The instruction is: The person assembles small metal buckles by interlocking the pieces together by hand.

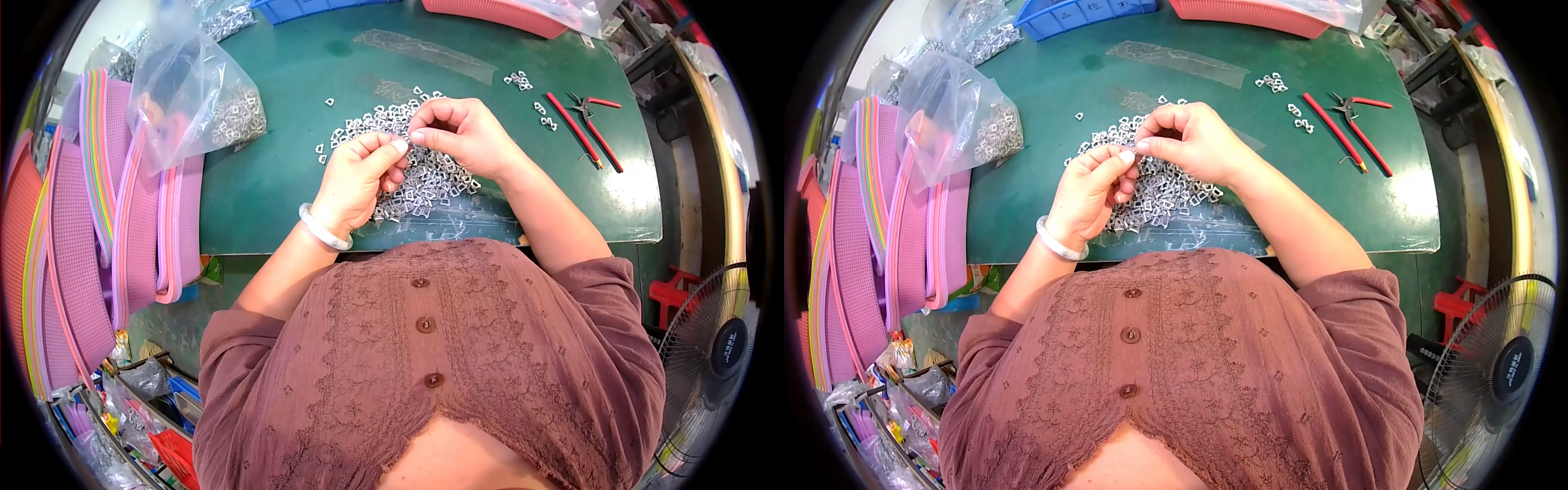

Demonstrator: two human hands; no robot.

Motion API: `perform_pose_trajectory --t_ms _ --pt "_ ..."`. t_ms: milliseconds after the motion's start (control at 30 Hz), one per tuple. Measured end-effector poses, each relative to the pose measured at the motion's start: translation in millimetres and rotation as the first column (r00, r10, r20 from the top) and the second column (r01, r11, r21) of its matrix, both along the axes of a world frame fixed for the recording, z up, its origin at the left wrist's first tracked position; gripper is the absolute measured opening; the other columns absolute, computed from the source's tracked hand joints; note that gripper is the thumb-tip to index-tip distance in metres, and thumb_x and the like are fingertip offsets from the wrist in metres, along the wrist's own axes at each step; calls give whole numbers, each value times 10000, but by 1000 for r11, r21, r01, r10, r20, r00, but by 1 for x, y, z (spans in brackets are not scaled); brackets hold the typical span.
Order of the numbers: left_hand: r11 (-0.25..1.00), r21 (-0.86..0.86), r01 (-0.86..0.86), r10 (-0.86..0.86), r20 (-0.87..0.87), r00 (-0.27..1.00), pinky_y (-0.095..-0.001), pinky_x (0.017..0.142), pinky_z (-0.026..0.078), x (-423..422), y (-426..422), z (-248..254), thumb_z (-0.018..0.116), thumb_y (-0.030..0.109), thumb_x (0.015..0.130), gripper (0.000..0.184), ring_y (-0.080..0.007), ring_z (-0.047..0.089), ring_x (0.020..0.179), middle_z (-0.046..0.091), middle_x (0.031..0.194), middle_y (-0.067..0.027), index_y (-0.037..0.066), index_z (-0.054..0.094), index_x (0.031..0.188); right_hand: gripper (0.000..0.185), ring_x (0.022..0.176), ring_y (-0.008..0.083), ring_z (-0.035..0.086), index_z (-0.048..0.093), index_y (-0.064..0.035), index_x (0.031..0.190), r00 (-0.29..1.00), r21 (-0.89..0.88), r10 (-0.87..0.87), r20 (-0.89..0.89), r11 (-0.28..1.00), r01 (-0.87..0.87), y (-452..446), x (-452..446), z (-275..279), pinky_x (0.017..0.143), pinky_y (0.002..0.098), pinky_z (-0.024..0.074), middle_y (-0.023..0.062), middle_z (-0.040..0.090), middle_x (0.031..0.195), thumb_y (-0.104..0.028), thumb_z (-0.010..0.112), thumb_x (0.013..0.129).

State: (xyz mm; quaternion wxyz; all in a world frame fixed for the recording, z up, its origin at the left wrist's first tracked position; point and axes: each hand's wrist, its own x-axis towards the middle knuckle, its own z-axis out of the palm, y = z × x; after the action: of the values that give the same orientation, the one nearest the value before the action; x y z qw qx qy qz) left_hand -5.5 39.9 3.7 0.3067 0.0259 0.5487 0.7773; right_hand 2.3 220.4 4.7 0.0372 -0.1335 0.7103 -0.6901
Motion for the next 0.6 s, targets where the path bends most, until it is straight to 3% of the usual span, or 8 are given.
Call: perform_pose_trajectory --t_ms 100,200,600 --pt "999 36 -23 23 -6 1000 -171 479 383 1 0 3 564 86 814 59 -56 480 539 558 688 -11 32 576 834 119 699 70 519 608 10 846 1000 -25 8 1 1000 -8 0 0 -1 663 221 435 13 589 754 -89 594 782" --pt "999 9 -44 45 -54 998 -172 486 387 0 0 6 571 90 808 70 -55 481 539 561 688 -17 23 576 829 126 697 57 511 608 5 862 991 -135 7 137 991 12 1 0 3 661 211 431 9 589 755 -100 581 798" --pt "984 -167 -64 13 -287 958 -161 497 383 1 -1 10 567 101 811 86 -33 467 554 532 673 20 15 576 820 137 657 60 474 592 -11 822 980 -84 92 177 993 -78 1 0 3 625 208 405 -3 561 736 -147 581 815"
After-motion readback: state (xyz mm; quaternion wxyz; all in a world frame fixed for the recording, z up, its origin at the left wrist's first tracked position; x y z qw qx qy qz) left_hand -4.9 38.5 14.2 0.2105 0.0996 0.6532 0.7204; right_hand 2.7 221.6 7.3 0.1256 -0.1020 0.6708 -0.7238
